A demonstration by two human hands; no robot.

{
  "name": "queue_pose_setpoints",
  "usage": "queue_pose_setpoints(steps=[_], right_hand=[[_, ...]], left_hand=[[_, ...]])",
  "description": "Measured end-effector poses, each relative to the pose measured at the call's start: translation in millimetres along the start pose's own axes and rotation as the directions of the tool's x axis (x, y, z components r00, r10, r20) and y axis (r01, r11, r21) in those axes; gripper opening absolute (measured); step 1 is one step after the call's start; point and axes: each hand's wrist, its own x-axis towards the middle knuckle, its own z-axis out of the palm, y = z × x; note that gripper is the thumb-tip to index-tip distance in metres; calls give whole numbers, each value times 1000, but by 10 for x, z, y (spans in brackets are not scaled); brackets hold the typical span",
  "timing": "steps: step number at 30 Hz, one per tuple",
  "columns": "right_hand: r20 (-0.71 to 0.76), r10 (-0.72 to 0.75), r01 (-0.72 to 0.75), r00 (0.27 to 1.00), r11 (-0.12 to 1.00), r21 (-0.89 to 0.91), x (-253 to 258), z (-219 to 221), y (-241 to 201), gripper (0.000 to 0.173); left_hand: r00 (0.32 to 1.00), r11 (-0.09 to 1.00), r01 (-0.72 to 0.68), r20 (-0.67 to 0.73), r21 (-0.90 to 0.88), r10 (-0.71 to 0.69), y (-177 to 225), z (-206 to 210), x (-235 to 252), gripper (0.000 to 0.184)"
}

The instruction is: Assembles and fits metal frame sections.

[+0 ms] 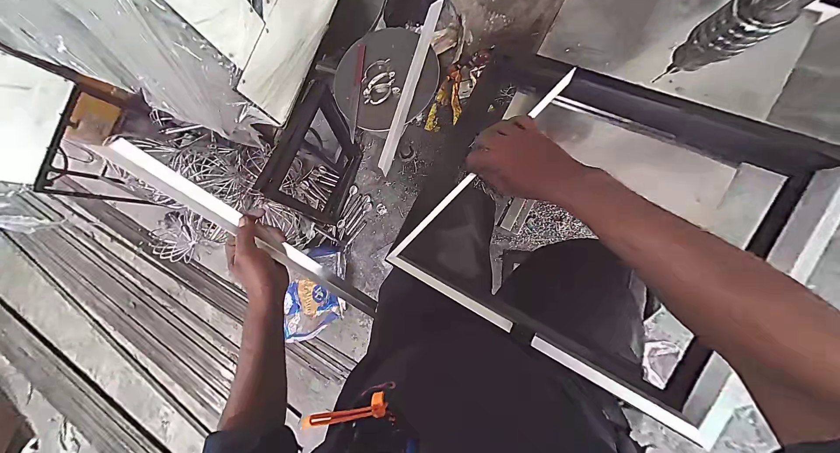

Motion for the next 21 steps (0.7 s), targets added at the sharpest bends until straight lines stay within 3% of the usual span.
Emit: queue_pose_setpoints(steps=[9, 11, 14, 17, 21], right_hand=[[-63, 10, -8, 998, 999, 34, 496, 155, -5, 16], [-60, 69, -65, 996, 995, 76, 547, 138, -77, 24], [-156, 179, -151, 971, 973, 172, 539, 181, -176, 52], [-265, 413, -330, 871, 893, 306, 423, 254, -242, 66], [-214, 762, -602, 611, 623, 499, 368, 307, -77, 85]], left_hand=[[1000, 1000, 8, 17, -22, -8, 1, 9, 3, 43], [1000, 999, 11, 18, -30, -10, -6, 31, -5, 41], [999, 999, 21, 32, -34, -20, 2, 50, -13, 41], [999, 999, 38, 29, -16, -37, 21, 40, -9, 44], [998, 997, 64, 10, -37, -64, 60, 65, 15, 44]])
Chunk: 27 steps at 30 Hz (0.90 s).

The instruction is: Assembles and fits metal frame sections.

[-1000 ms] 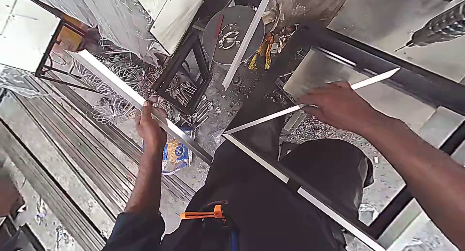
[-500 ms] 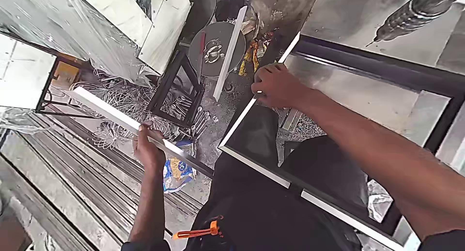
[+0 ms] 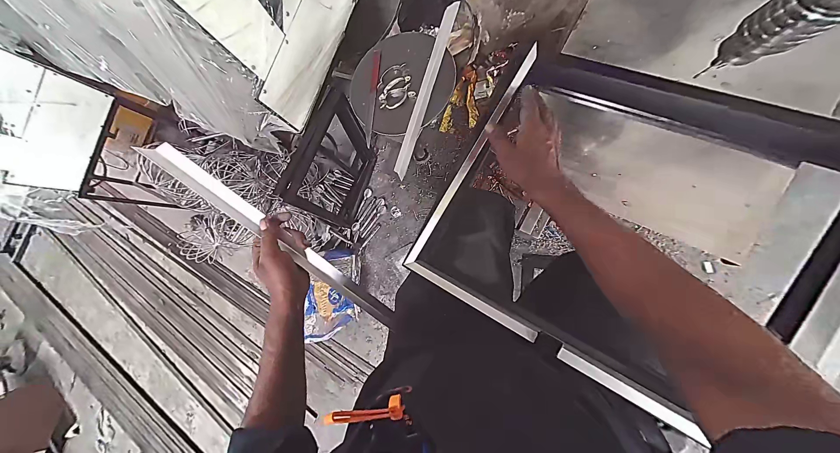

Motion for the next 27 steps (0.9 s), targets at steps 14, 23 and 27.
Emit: queue_pose_setpoints(steps=[14, 23, 27], right_hand=[[-26, 197, -199, 980, 961, -193, 253, 151, -327, 88], [-90, 243, -252, 966, 961, -113, 514, 152, -234, 96], [-97, 231, -243, 968, 960, -139, 535, 173, -343, 84]], left_hand=[[997, 999, 4, 83, 40, -8, 36, 147, 13, 55], [985, 996, 8, 169, 84, -22, 51, 275, -1, 58], [986, 997, 13, 166, 82, -26, 14, 263, -22, 62]])
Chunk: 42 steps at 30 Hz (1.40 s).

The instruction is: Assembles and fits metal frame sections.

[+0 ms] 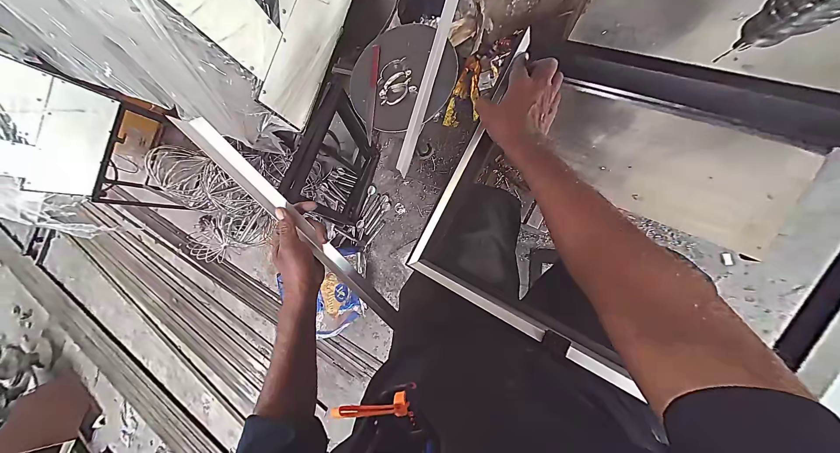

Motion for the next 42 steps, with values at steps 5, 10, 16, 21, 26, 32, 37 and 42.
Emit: queue_pose_setpoints(steps=[5, 10, 16, 21, 26, 32, 37, 42], right_hand=[[15, -116, 117, 993, 993, -32, -67, 64, 10, 81], [-51, -360, 362, 932, 908, 211, -431, -147, 66, 77], [511, -596, 329, 619, 788, 521, -1460, -975, -160, 75], [498, -514, 501, 699, 848, 172, -1859, -1188, 142, 49], [145, -318, 307, 937, 947, 97, -1919, -1346, 887, 33], [-147, -269, 276, 952, 961, 32, -1820, -1595, 1948, 29], [-220, -206, 188, 954, 977, -98, -1506, -1829, 2603, 31], [-219, -178, 152, 959, 980, -129, -1092, -1785, 2813, 30]], left_hand=[[997, 999, -52, 56, 2, 52, 127, 103, 71, 83], [984, 966, 12, 175, -257, 34, 417, 420, 115, 72], [978, 940, 115, 203, -323, -50, 460, 1013, -115, 38], [980, 898, 150, 180, -413, -81, 362, 1671, -492, 24], [865, 982, -3, 492, -189, 98, 126, 1831, -654, 10], [719, 994, -80, 695, 72, 7, -46, 1706, -622, 26], [745, 998, -34, 667, 54, -11, -123, 1565, -579, 22], [730, 999, 19, 682, 50, -48, -142, 1591, -632, 21]])
